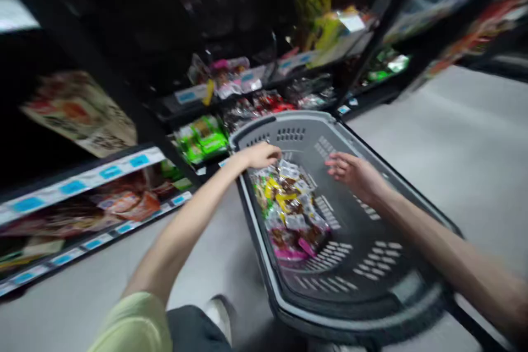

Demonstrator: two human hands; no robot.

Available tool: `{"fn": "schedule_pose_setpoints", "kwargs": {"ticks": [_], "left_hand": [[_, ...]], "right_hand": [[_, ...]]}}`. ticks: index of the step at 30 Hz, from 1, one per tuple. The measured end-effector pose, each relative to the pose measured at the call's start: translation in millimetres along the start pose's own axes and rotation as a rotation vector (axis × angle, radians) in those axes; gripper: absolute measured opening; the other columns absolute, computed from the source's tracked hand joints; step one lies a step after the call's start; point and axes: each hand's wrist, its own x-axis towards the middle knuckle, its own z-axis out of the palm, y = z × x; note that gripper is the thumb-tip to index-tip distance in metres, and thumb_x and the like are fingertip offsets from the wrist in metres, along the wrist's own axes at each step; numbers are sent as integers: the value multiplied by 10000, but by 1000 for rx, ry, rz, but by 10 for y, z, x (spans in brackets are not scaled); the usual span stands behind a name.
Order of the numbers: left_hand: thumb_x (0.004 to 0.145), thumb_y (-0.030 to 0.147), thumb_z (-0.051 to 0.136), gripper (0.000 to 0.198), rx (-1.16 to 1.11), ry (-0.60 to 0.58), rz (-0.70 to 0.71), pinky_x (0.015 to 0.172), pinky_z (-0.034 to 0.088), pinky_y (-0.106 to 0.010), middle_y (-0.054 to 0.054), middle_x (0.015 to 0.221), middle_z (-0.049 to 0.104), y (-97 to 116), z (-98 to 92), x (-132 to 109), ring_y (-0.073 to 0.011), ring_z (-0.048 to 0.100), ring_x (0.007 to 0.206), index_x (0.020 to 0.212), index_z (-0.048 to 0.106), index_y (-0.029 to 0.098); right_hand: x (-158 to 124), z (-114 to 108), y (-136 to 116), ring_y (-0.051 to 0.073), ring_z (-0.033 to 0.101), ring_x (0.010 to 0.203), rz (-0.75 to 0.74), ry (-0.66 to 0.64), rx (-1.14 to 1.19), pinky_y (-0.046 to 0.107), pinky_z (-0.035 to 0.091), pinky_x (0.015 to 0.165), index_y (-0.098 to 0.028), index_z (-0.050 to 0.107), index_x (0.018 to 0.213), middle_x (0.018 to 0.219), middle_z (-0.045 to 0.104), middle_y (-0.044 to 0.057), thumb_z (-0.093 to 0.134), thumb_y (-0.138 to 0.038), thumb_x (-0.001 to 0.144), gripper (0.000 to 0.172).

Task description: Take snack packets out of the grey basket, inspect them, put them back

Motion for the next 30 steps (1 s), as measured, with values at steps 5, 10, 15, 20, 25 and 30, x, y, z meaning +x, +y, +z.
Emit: {"fn": "schedule_pose_setpoints", "kwargs": {"ticks": [5,10,15,20,25,30], "left_hand": [[889,255,488,345,5,31,6,866,458,-304,-76,1044,727,-85,185,136,-211,661,953,1164,679,172],[864,333,546,357,21,5,-50,869,456,-331,-55,983,714,-261,336,215,-238,664,982,1161,690,198],[876,372,572,336,-14,-15,-70,926,461,-344,-29,969,717,-380,425,253,-246,663,1028,1127,706,192],[940,350,548,393,-11,-64,-79,1012,426,-368,-57,1051,721,-323,375,175,-224,624,1073,1193,640,63],[948,295,538,353,143,-154,-95,900,487,-385,-66,949,697,-182,242,68,-219,650,924,1216,640,90],[964,339,490,394,130,-140,-111,920,474,-377,-44,944,678,-97,139,-3,-225,649,966,1247,621,98]], "right_hand": [[96,-74,84,126,657,627,-127,-44,-437,216,442,541,-195,644,934,865,751,48,624,-329,842,164],[271,-176,372,222,713,829,-216,-470,-1454,299,489,746,-185,685,1066,986,768,73,609,-304,884,231],[292,-108,566,248,706,923,-188,-717,-1846,315,468,748,-191,631,1236,1054,764,83,562,-246,911,336],[322,62,479,252,694,911,-300,-696,-1920,332,464,742,-183,592,1312,1071,750,111,561,-242,915,403],[424,400,580,264,681,929,-288,-898,-1954,350,474,744,-185,665,1242,1050,737,106,643,-226,846,399],[306,646,1098,232,687,839,-142,-827,-1681,320,492,699,-226,748,1077,931,760,67,736,-148,732,354]]}}
